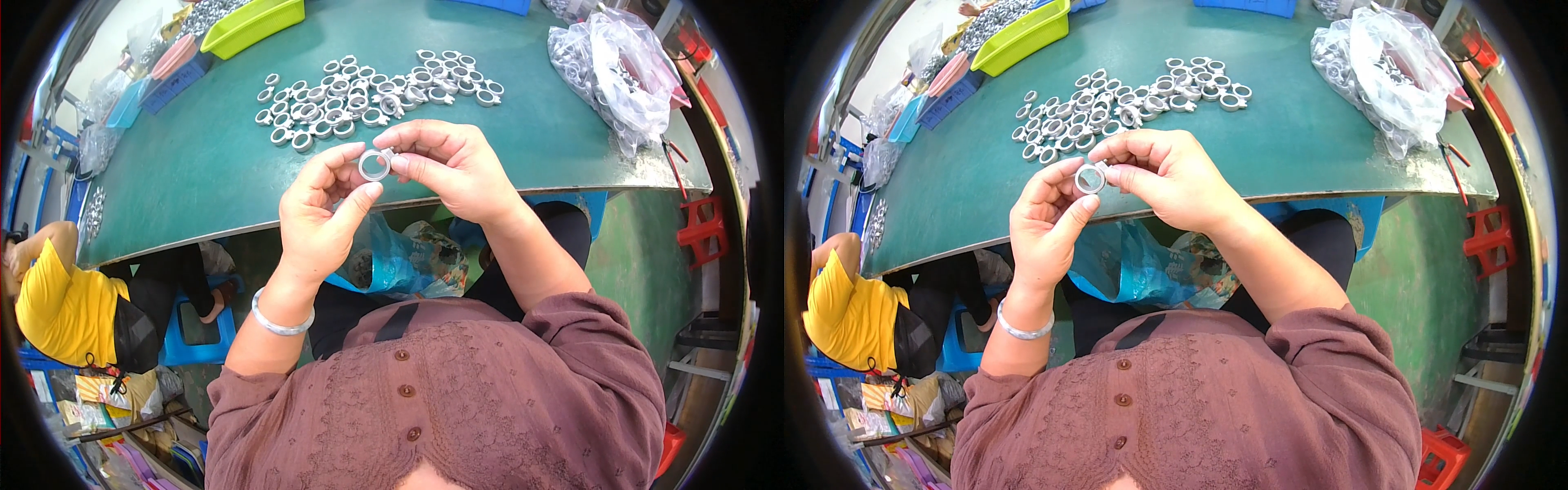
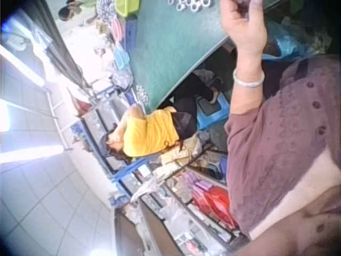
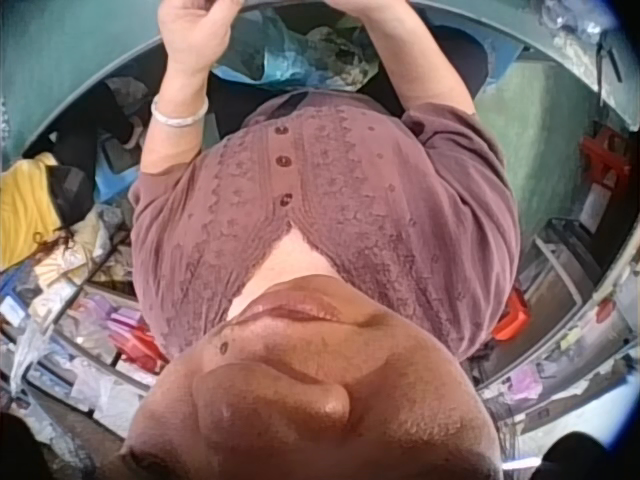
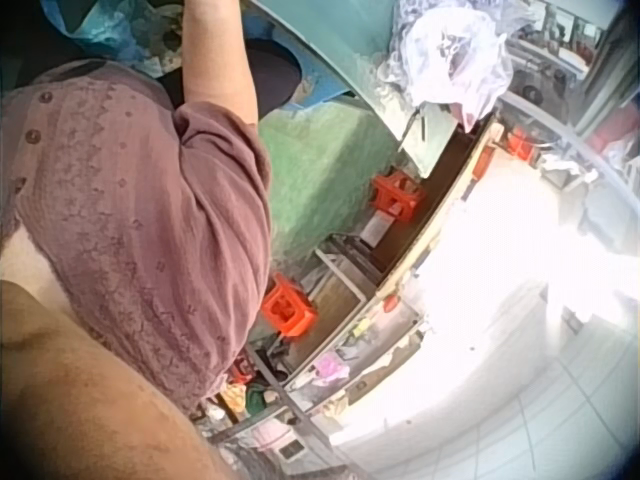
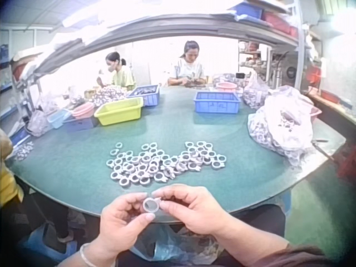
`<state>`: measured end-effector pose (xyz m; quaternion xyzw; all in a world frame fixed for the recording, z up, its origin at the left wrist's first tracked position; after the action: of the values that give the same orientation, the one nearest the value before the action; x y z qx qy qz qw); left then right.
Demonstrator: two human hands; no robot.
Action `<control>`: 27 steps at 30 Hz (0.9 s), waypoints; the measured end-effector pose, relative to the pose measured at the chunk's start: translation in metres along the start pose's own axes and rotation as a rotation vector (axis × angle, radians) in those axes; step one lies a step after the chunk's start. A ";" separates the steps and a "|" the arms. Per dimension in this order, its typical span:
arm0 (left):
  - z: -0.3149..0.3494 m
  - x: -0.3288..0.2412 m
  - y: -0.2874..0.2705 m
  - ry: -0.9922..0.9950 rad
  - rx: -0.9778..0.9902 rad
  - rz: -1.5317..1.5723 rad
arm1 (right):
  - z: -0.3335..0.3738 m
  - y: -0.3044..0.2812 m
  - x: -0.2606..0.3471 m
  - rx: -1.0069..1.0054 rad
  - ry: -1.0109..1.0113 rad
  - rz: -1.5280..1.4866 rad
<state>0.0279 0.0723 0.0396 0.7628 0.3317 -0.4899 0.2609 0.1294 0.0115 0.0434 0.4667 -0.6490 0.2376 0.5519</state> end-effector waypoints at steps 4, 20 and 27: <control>-0.001 0.002 0.001 -0.022 0.004 0.035 | 0.000 -0.001 0.002 -0.007 -0.017 0.008; -0.002 -0.006 -0.003 0.073 -0.065 0.008 | 0.001 -0.001 0.009 0.029 -0.179 0.067; -0.001 -0.015 -0.005 0.196 -0.077 -0.087 | 0.001 0.000 0.005 0.024 -0.112 0.044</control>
<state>0.0207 0.0727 0.0533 0.7814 0.4070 -0.4106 0.2350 0.1286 0.0090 0.0478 0.4717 -0.6860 0.2309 0.5036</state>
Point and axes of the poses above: each hand's wrist, its own z-axis away from the middle knuckle, its own y-axis out of the palm, x = y × z, the point moved 10 cm from there along -z, towards the middle knuckle, and after that the axes turned 13 degrees about -x, right-handed, at the moved point
